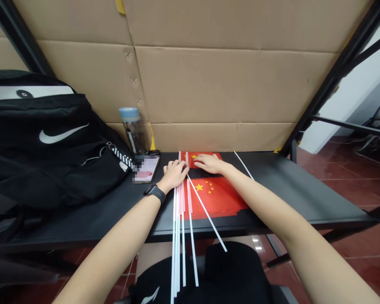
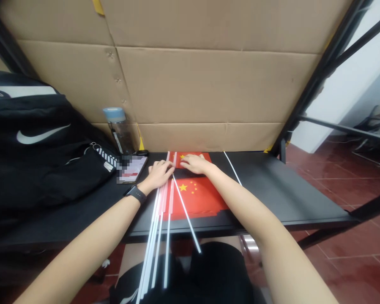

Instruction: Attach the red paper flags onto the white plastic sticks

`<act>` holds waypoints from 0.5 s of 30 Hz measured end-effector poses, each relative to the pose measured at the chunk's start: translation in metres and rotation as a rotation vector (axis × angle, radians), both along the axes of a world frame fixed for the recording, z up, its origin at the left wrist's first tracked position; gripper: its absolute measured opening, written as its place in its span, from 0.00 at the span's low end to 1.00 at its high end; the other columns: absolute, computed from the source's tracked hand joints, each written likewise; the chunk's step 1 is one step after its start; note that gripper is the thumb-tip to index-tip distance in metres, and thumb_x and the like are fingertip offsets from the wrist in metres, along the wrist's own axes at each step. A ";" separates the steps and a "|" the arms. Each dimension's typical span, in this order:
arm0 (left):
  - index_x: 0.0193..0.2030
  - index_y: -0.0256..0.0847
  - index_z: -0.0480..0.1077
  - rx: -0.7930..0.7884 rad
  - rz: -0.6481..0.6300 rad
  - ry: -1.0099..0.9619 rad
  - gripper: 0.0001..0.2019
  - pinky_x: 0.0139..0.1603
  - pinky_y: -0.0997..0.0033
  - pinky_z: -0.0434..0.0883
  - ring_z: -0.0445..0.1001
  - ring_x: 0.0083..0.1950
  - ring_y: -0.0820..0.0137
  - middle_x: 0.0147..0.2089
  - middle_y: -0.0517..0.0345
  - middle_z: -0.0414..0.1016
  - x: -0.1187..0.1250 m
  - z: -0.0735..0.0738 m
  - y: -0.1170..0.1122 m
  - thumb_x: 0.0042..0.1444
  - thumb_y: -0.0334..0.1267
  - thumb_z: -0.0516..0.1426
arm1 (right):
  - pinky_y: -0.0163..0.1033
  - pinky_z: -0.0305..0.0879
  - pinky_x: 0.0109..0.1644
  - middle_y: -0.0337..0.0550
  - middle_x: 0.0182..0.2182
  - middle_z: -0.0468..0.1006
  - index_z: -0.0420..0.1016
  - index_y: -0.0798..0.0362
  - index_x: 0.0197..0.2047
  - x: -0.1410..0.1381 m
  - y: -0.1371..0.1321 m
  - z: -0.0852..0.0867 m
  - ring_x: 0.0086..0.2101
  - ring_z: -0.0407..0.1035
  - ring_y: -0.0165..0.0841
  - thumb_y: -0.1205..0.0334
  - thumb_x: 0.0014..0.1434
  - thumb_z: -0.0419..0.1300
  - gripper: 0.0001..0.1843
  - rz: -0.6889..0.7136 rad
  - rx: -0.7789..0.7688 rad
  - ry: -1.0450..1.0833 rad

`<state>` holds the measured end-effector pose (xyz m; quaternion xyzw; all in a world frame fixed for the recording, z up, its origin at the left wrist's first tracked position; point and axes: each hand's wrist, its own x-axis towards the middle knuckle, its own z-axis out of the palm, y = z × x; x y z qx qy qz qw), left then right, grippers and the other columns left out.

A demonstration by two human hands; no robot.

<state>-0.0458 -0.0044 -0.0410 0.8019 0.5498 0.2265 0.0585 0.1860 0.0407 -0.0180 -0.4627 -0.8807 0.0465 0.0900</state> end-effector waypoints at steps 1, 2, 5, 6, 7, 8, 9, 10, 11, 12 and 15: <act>0.55 0.51 0.76 -0.011 0.022 0.006 0.20 0.62 0.43 0.65 0.67 0.66 0.46 0.64 0.49 0.76 0.001 -0.001 0.001 0.73 0.52 0.47 | 0.61 0.57 0.66 0.53 0.71 0.69 0.75 0.45 0.67 0.009 -0.003 -0.001 0.68 0.62 0.52 0.43 0.76 0.46 0.29 -0.048 0.007 -0.029; 0.58 0.52 0.75 -0.017 0.044 0.006 0.21 0.64 0.40 0.63 0.65 0.68 0.45 0.66 0.48 0.74 0.001 -0.002 0.002 0.73 0.54 0.45 | 0.64 0.56 0.66 0.54 0.72 0.68 0.75 0.45 0.68 0.017 -0.006 -0.003 0.68 0.62 0.54 0.42 0.75 0.46 0.30 -0.099 0.015 -0.046; 0.65 0.53 0.72 -0.032 0.121 -0.005 0.26 0.67 0.36 0.60 0.60 0.71 0.41 0.71 0.47 0.70 0.000 -0.003 0.005 0.72 0.58 0.44 | 0.68 0.54 0.67 0.52 0.73 0.65 0.71 0.42 0.71 0.036 -0.016 -0.012 0.69 0.60 0.56 0.38 0.75 0.43 0.33 -0.188 0.008 -0.025; 0.67 0.53 0.71 -0.047 0.137 -0.004 0.28 0.67 0.35 0.59 0.60 0.72 0.40 0.72 0.46 0.69 -0.001 -0.004 0.006 0.72 0.59 0.43 | 0.68 0.53 0.68 0.51 0.74 0.65 0.71 0.41 0.72 0.039 -0.018 -0.015 0.70 0.59 0.56 0.37 0.75 0.42 0.33 -0.195 -0.006 -0.012; 0.69 0.53 0.70 -0.065 0.138 -0.001 0.29 0.67 0.34 0.59 0.59 0.72 0.38 0.73 0.46 0.68 -0.002 -0.004 0.006 0.72 0.59 0.42 | 0.68 0.52 0.69 0.49 0.74 0.64 0.70 0.39 0.72 0.039 -0.019 -0.017 0.71 0.57 0.55 0.36 0.75 0.42 0.34 -0.199 -0.021 0.002; 0.70 0.54 0.69 -0.081 0.130 0.001 0.30 0.67 0.33 0.59 0.59 0.72 0.38 0.73 0.47 0.68 -0.003 -0.005 0.007 0.72 0.60 0.41 | 0.68 0.51 0.70 0.48 0.75 0.63 0.70 0.39 0.72 0.039 -0.019 -0.019 0.72 0.56 0.55 0.35 0.74 0.41 0.34 -0.201 -0.029 0.017; 0.71 0.56 0.68 -0.092 0.117 0.003 0.30 0.67 0.33 0.59 0.59 0.72 0.38 0.74 0.49 0.67 -0.004 -0.006 0.007 0.72 0.60 0.41 | 0.68 0.51 0.70 0.48 0.75 0.63 0.70 0.39 0.72 0.036 -0.019 -0.021 0.72 0.56 0.54 0.34 0.74 0.41 0.35 -0.200 -0.033 0.030; 0.72 0.59 0.68 -0.095 0.107 0.005 0.30 0.67 0.33 0.59 0.59 0.72 0.38 0.74 0.50 0.67 -0.005 -0.007 0.007 0.72 0.60 0.40 | 0.67 0.51 0.70 0.48 0.75 0.63 0.71 0.39 0.72 0.033 -0.018 -0.021 0.72 0.55 0.54 0.34 0.74 0.41 0.35 -0.196 -0.033 0.039; 0.72 0.60 0.68 -0.094 0.102 0.009 0.30 0.67 0.33 0.59 0.58 0.73 0.38 0.75 0.52 0.67 -0.006 -0.008 0.008 0.72 0.60 0.40 | 0.67 0.52 0.70 0.48 0.75 0.64 0.72 0.39 0.71 0.029 -0.017 -0.022 0.72 0.55 0.54 0.34 0.74 0.41 0.35 -0.188 -0.030 0.042; 0.72 0.62 0.68 -0.094 0.102 0.013 0.30 0.67 0.33 0.59 0.58 0.73 0.39 0.75 0.53 0.67 -0.007 -0.009 0.008 0.71 0.60 0.40 | 0.67 0.53 0.70 0.49 0.74 0.64 0.72 0.39 0.71 0.025 -0.016 -0.021 0.72 0.55 0.54 0.34 0.74 0.40 0.35 -0.179 -0.028 0.040; 0.71 0.62 0.70 -0.089 0.114 0.021 0.30 0.68 0.33 0.59 0.58 0.74 0.39 0.75 0.52 0.67 -0.007 -0.010 0.009 0.71 0.60 0.40 | 0.67 0.53 0.70 0.49 0.75 0.63 0.71 0.39 0.72 0.016 -0.013 -0.020 0.73 0.55 0.55 0.35 0.74 0.41 0.35 -0.161 -0.028 0.032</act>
